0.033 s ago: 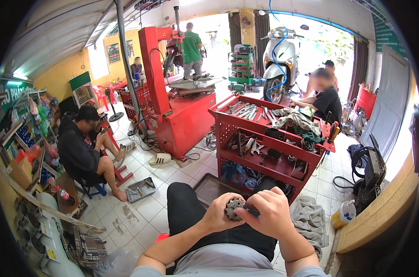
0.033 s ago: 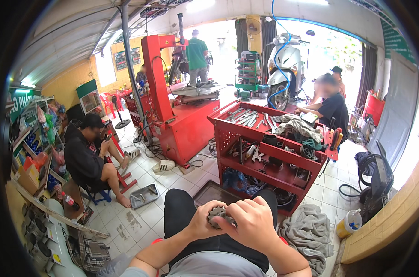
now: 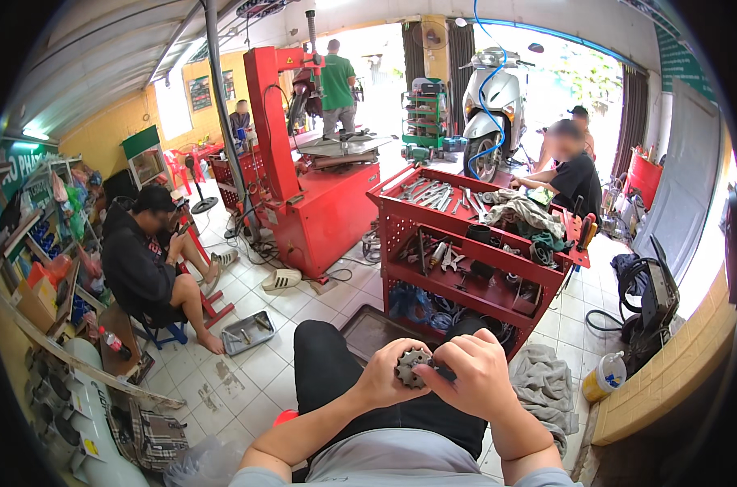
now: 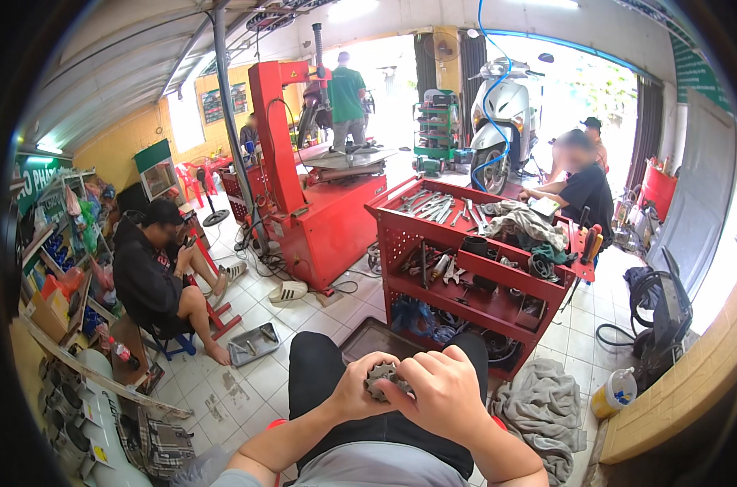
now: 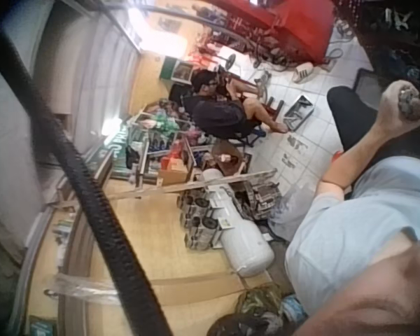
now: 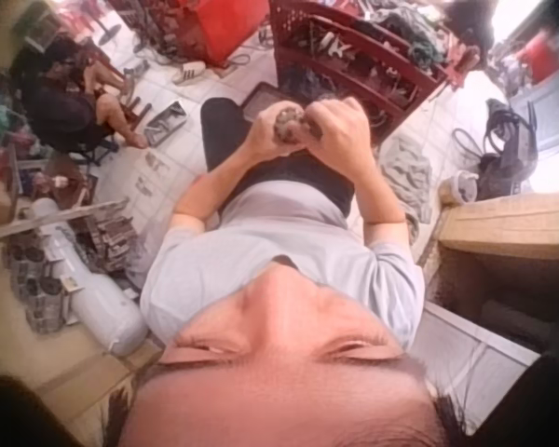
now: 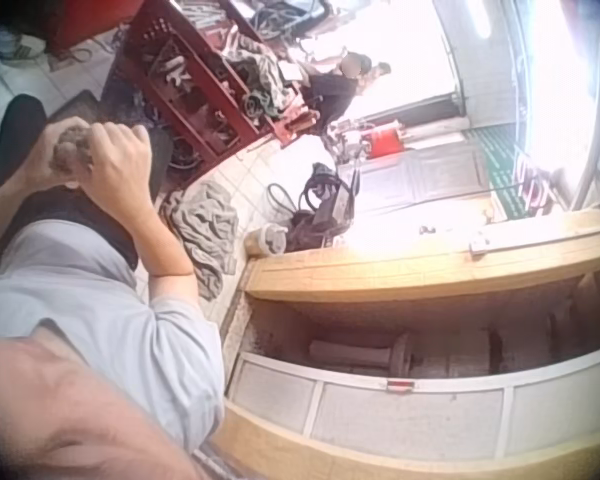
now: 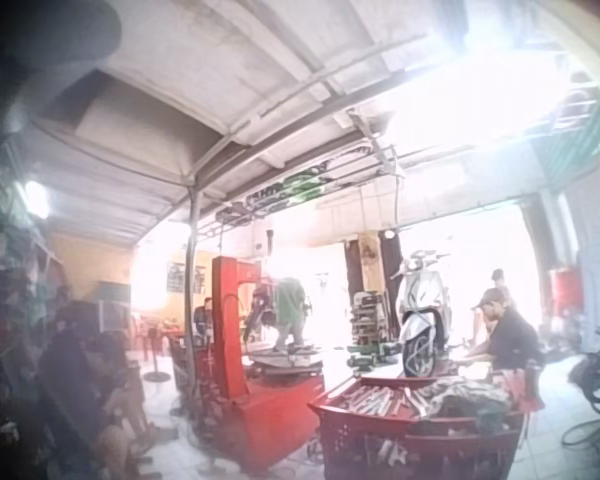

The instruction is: The person disassembles a mechanical component, removing a bolt and a circular part. They then handle a separate gear-like object, rotating it and inspecting its teeth and central hub with their fingers.

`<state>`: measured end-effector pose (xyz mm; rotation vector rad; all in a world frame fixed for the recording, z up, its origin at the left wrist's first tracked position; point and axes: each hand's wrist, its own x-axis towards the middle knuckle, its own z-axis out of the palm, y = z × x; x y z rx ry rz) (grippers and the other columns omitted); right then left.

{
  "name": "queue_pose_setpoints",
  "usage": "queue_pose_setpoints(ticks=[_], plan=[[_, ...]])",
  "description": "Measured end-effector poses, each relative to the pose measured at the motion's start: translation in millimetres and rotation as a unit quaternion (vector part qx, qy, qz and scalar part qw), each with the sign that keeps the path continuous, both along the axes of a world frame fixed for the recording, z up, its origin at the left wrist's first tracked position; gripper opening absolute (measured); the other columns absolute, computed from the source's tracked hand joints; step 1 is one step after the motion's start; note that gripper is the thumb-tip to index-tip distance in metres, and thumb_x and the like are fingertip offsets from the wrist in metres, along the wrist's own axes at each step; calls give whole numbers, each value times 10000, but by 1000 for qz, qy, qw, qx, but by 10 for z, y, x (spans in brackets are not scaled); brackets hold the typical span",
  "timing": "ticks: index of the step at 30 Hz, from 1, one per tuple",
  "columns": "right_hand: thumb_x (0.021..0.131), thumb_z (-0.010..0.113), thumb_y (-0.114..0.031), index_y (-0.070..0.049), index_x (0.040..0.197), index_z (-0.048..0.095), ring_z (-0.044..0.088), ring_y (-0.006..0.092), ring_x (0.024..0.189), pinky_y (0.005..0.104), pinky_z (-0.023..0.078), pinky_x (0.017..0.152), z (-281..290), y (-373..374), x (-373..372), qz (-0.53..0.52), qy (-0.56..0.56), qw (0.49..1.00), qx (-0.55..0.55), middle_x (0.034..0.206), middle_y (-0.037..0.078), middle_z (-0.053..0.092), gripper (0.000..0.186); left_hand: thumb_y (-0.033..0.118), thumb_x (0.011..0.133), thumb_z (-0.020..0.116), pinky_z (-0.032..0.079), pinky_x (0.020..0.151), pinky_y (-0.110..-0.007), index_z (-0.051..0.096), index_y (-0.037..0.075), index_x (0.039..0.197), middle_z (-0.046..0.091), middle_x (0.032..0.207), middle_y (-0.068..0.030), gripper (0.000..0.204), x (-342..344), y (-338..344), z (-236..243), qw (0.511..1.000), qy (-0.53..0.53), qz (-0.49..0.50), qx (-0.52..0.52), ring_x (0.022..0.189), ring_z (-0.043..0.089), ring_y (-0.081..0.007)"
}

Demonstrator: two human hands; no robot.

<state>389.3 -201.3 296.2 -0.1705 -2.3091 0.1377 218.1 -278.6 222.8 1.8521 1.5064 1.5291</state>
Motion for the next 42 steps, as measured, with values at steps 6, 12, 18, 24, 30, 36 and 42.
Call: queue_pose_setpoints(ticks=[6, 12, 18, 24, 30, 36, 42], plan=[[706, 802, -242, -111, 832, 640, 553, 198, 601, 343, 384, 619, 89, -39, -45, 34, 45, 998, -15, 683, -3, 579, 243, 205, 659, 847, 516, 820, -379, 601, 51, 1060, 652, 1006, -112, 495, 12, 4, 28, 1000, -8, 5, -1, 910, 639, -302], [686, 785, -191, -111, 929, 671, 563, 202, 643, 337, 393, 638, -24, 18, 3, -6, 5, 1000, 1, 749, 6, 599, 280, 192, 654, 850, 518, 810, -378, 601, 49, 1059, 652, 997, -115, 496, 4, -3, 19, 1000, 6, 4, 10, 886, 643, -297], [685, 814, -231, -114, 860, 645, 566, 204, 656, 345, 387, 644, 98, -42, -37, 39, 26, 999, -17, 742, 6, 595, 270, 183, 640, 860, 515, 796, -358, 600, 48, 1060, 653, 980, -103, 512, 2, 11, 8, 1000, -6, 8, 11, 873, 639, -259], [696, 788, -195, -108, 953, 668, 570, 202, 692, 344, 394, 677, -16, 40, -3, 25, -17, 1000, -8, 792, 15, 602, 296, 202, 646, 856, 515, 821, -382, 601, 45, 1054, 649, 1004, -113, 506, -15, -7, 19, 1000, 6, 2, 6, 913, 638, -295], [708, 803, -238, -108, 887, 636, 572, 199, 683, 340, 386, 667, 81, -16, -42, 48, 23, 998, -16, 771, 12, 593, 277, 194, 643, 861, 513, 797, -359, 603, 49, 1049, 651, 981, -103, 503, -6, 8, 21, 1000, 3, 13, 10, 877, 636, -263], [671, 809, -208, -108, 898, 652, 569, 194, 690, 346, 385, 671, 15, -12, -4, -1, 6, 999, -32, 773, 6, 603, 293, 209, 658, 853, 515, 820, -384, 601, 48, 1047, 649, 1003, -114, 490, -17, 0, 6, 1000, -3, -1, 6, 909, 637, -305], [669, 834, -259, -117, 852, 628, 553, 198, 658, 341, 379, 678, 18, -6, -86, 39, 55, 998, -13, 730, 4, 590, 311, 206, 629, 895, 515, 723, -301, 609, 43, 1059, 662, 898, -81, 541, -35, 45, -52, 999, 15, 19, 36, 790, 642, -159]])
